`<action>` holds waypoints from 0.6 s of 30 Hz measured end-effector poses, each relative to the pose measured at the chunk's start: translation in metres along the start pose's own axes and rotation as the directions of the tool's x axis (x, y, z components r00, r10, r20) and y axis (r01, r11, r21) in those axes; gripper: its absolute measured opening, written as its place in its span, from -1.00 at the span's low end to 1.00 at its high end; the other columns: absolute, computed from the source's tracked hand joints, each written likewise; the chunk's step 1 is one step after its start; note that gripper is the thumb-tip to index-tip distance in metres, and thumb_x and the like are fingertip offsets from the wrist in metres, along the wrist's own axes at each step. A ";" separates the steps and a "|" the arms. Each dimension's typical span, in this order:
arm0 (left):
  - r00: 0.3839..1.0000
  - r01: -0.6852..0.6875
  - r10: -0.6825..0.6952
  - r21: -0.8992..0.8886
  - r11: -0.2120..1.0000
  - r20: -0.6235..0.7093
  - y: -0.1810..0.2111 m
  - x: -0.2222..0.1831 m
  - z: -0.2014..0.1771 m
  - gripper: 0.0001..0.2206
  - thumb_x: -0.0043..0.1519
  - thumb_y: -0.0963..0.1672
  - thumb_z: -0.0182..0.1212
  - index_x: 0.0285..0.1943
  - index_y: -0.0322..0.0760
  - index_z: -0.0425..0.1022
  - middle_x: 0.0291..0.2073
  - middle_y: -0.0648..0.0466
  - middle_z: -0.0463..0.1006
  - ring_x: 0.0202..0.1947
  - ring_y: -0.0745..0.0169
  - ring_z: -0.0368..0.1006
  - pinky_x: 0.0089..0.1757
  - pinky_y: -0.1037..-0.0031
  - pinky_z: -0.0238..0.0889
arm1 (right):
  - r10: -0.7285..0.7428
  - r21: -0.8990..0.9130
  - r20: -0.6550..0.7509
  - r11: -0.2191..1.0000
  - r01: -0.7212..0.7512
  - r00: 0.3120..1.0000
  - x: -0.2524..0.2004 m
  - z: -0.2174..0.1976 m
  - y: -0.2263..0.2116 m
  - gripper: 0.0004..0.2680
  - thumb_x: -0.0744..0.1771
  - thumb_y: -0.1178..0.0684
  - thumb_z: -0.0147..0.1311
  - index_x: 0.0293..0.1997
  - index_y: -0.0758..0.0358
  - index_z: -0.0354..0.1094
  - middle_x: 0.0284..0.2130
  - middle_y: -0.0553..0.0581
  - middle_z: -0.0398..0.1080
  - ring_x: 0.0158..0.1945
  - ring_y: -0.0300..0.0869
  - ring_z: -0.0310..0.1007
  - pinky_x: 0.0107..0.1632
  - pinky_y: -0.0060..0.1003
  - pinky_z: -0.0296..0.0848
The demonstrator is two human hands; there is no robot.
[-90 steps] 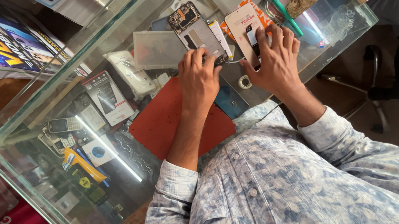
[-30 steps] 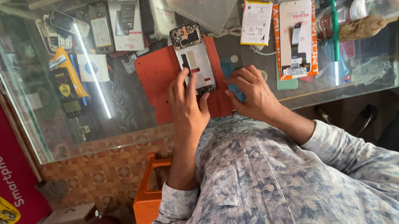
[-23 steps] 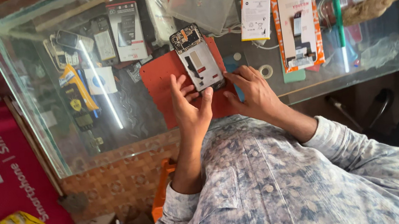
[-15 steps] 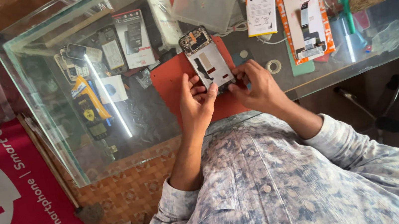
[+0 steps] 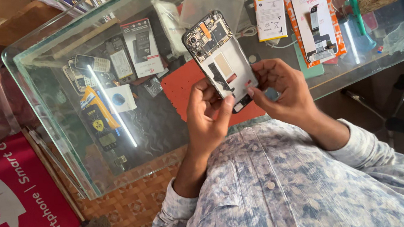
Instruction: The person removes the old screen assembly from a disassembled smartphone, cleans the frame edges with a cloth, and prepares a new screen assembly for installation. The person handles the phone frame, old screen, new screen, and cleaning cloth on a glass workbench.
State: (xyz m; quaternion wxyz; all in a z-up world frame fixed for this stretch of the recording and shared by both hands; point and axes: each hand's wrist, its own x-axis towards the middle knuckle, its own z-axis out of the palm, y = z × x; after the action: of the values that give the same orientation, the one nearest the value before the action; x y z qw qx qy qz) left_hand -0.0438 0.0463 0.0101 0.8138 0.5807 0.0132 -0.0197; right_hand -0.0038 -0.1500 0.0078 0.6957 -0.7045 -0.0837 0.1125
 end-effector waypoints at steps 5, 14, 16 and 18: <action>0.997 -0.069 0.064 0.141 0.988 0.040 0.026 -0.003 0.012 -0.62 0.41 -0.25 0.16 0.36 -0.49 0.16 0.27 -0.24 0.50 0.18 0.20 0.51 0.20 0.38 0.43 | -0.076 -0.140 -0.018 0.987 0.073 0.997 0.005 0.003 -0.019 -0.67 0.29 0.32 0.28 0.11 0.53 0.21 -0.20 0.17 0.46 -0.14 -0.30 0.50 -0.10 -0.40 0.54; 0.999 -0.049 0.049 0.015 0.999 -0.004 0.015 -0.011 0.003 -0.61 0.40 -0.26 0.14 0.38 -0.50 0.14 0.21 -0.24 0.49 0.18 0.20 0.48 0.18 0.41 0.40 | 0.090 0.071 -0.002 0.993 -0.090 0.996 -0.004 -0.009 -0.013 -0.82 0.41 0.33 0.01 0.15 0.52 0.30 -0.23 0.15 0.50 -0.30 -0.36 0.43 -0.25 -0.48 0.43; 0.998 -0.067 0.067 0.003 0.998 0.021 0.010 -0.011 0.000 -0.59 0.43 -0.26 0.13 0.42 -0.48 0.10 0.10 -0.20 0.51 0.09 0.25 0.48 0.11 0.46 0.41 | 0.023 0.094 0.033 0.995 -0.026 0.999 -0.003 -0.006 -0.017 -0.80 0.40 0.32 0.01 0.15 0.54 0.27 -0.17 0.16 0.48 -0.20 -0.34 0.45 -0.14 -0.47 0.46; 0.997 -0.071 0.070 0.018 0.997 0.030 0.008 -0.010 -0.001 -0.55 0.42 -0.26 0.13 0.43 -0.47 0.04 0.08 -0.17 0.48 0.08 0.25 0.48 0.07 0.46 0.43 | -0.098 0.077 0.073 0.993 0.092 0.993 -0.002 0.000 -0.018 -0.79 0.40 0.31 0.02 0.16 0.56 0.24 -0.10 0.19 0.45 -0.02 -0.28 0.47 0.06 -0.43 0.51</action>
State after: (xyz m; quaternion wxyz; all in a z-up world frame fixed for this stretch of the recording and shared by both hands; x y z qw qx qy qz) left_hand -0.0532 0.0501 0.0176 0.8086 0.5880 -0.0196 0.0004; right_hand -0.0050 -0.1506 0.0260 0.7219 -0.6689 -0.1396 0.1091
